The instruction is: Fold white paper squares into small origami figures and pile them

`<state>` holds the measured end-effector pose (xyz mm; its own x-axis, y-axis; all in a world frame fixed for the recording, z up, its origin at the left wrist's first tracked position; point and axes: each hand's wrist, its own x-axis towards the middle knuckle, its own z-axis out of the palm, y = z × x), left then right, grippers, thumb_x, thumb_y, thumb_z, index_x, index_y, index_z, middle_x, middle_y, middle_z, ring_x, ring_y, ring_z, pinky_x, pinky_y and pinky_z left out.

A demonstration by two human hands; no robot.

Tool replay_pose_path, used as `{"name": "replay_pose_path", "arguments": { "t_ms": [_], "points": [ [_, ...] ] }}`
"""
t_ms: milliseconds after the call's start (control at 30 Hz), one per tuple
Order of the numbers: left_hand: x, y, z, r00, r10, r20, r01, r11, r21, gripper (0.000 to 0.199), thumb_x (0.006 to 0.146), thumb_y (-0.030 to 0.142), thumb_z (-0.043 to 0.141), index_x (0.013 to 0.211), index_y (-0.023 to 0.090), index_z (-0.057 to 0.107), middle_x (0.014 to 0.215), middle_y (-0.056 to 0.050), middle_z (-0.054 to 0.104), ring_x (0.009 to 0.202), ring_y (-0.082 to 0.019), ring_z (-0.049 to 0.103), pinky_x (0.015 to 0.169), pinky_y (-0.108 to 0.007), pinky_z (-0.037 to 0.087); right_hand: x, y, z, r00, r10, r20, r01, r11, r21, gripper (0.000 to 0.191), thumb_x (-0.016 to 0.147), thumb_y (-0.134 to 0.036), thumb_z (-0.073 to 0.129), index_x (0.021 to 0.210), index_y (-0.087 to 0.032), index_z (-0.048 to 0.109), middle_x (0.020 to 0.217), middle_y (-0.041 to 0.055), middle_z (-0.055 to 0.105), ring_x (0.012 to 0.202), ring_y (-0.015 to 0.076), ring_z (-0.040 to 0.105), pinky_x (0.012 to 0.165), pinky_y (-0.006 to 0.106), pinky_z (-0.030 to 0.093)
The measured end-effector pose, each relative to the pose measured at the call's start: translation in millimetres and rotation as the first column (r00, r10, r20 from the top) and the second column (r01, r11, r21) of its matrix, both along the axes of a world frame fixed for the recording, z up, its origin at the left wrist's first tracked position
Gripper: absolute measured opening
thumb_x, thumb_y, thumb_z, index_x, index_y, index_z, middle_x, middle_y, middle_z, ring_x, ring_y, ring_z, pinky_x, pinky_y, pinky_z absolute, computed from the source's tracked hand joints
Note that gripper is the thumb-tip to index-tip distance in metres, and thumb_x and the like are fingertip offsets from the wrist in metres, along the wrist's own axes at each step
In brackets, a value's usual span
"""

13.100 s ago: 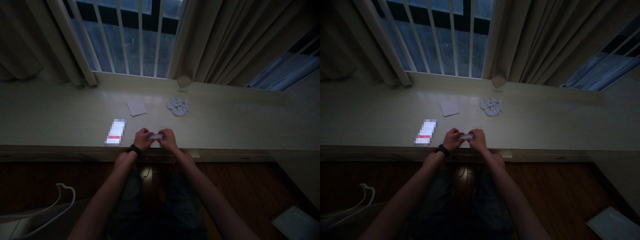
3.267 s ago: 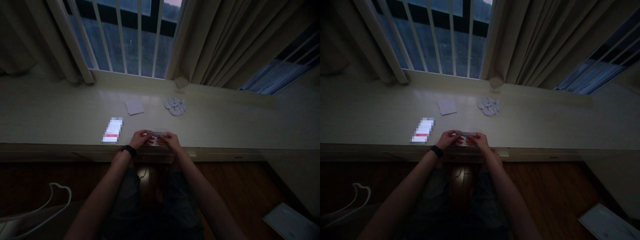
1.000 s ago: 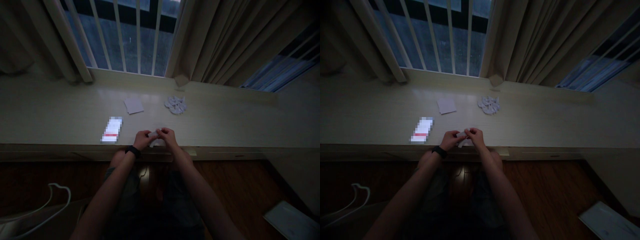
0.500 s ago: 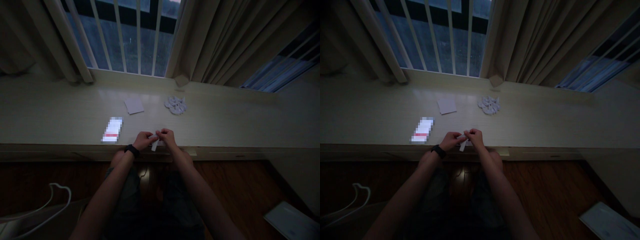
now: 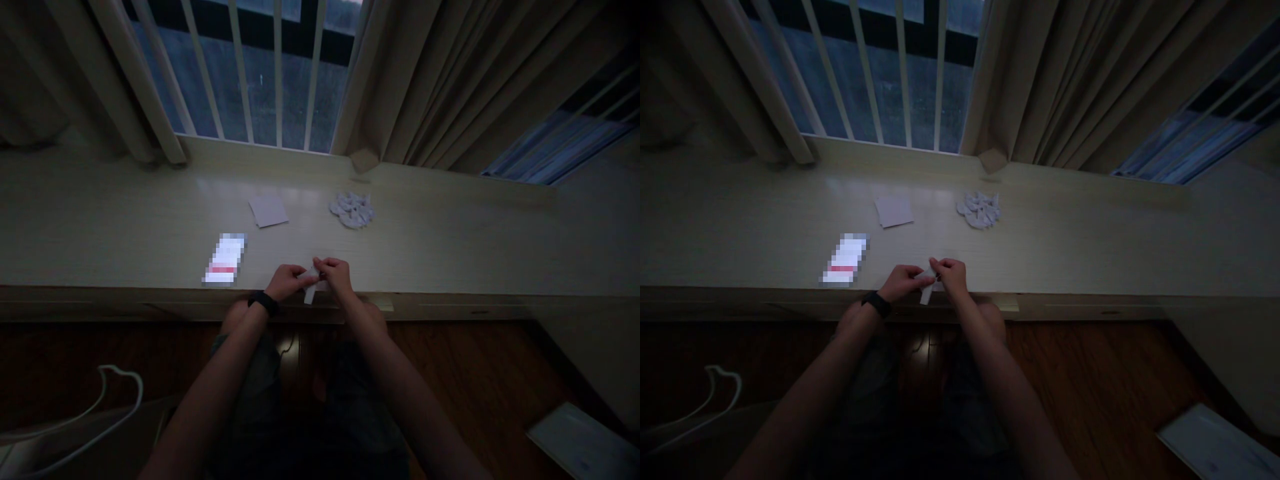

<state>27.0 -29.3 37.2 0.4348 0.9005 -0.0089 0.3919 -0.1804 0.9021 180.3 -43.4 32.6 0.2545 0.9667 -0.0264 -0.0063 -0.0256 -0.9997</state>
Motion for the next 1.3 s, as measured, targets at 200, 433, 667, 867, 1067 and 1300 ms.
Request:
{"name": "replay_pose_path", "arguments": {
  "t_ms": [200,433,667,867,1067,1300],
  "points": [
    [0.8,0.7,0.0,0.994,0.051,0.095,-0.04,0.992,-0.119,0.045,0.065,0.056,0.065,0.069,0.011,0.069,0.053,0.0,0.057,0.049,-0.011,0.049,0.046,-0.021,0.037,-2.1,1.7,-3.5,1.0,-0.004,0.025,0.004,1.0,-0.006,0.04,0.064,-0.055,0.068,0.054,-0.017,0.059,0.048,-0.0013,0.054,0.044,0.0101,0.047,0.043,0.023,0.04],
    [1.8,5.4,-3.7,0.925,0.263,0.273,-0.187,0.943,-0.275,0.045,0.061,0.056,0.069,0.07,0.012,0.067,0.061,-0.002,0.061,0.051,-0.011,0.053,0.045,-0.022,0.042,-0.2,-3.1,-6.7,0.99,0.137,-0.023,-0.137,0.99,-0.022,0.035,0.059,-0.049,0.074,0.067,-0.016,0.066,0.061,0.0011,0.063,0.052,0.0118,0.053,0.048,0.024,0.046],
    [0.0,5.8,-4.4,0.958,0.215,0.189,-0.173,0.961,-0.215,0.044,0.068,0.056,0.063,0.068,0.012,0.066,0.052,0.001,0.054,0.046,-0.01,0.047,0.042,-0.022,0.033,1.2,-5.0,-8.3,0.985,0.162,-0.053,-0.163,0.986,-0.027,0.032,0.057,-0.045,0.076,0.063,-0.016,0.064,0.058,-0.0007,0.06,0.051,0.0107,0.052,0.05,0.024,0.046],
    [4.2,14.1,-6.0,0.939,0.237,0.249,-0.209,0.969,-0.133,0.041,0.068,0.051,0.066,0.081,0.013,0.069,0.074,-0.005,0.067,0.066,-0.015,0.058,0.058,-0.025,0.044,3.2,-3.1,-13.8,0.989,0.135,-0.066,-0.139,0.989,-0.055,0.033,0.055,-0.044,0.077,0.058,-0.016,0.058,0.052,-0.0024,0.056,0.048,0.011,0.051,0.05,0.026,0.046],
    [9.1,17.3,-5.6,0.916,0.256,0.309,-0.222,0.965,-0.142,0.04,0.062,0.049,0.072,0.077,0.012,0.07,0.074,-0.007,0.069,0.067,-0.016,0.058,0.061,-0.027,0.044,5.2,-3.4,-13.2,0.985,0.173,0.002,-0.173,0.984,-0.035,0.035,0.056,-0.046,0.075,0.057,-0.017,0.055,0.051,-0.0029,0.054,0.048,0.0106,0.05,0.049,0.024,0.043],
    [11.0,12.9,-11.3,0.913,0.293,0.283,-0.282,0.956,-0.08,0.04,0.067,0.052,0.067,0.069,0.012,0.069,0.063,-0.004,0.065,0.059,-0.014,0.054,0.055,-0.025,0.04,5.2,-3.9,-10.9,0.934,0.348,0.077,-0.342,0.937,-0.076,0.039,0.064,-0.053,0.068,0.061,-0.016,0.058,0.054,-0.0027,0.053,0.048,0.0094,0.047,0.048,0.022,0.039]
  ]
}}
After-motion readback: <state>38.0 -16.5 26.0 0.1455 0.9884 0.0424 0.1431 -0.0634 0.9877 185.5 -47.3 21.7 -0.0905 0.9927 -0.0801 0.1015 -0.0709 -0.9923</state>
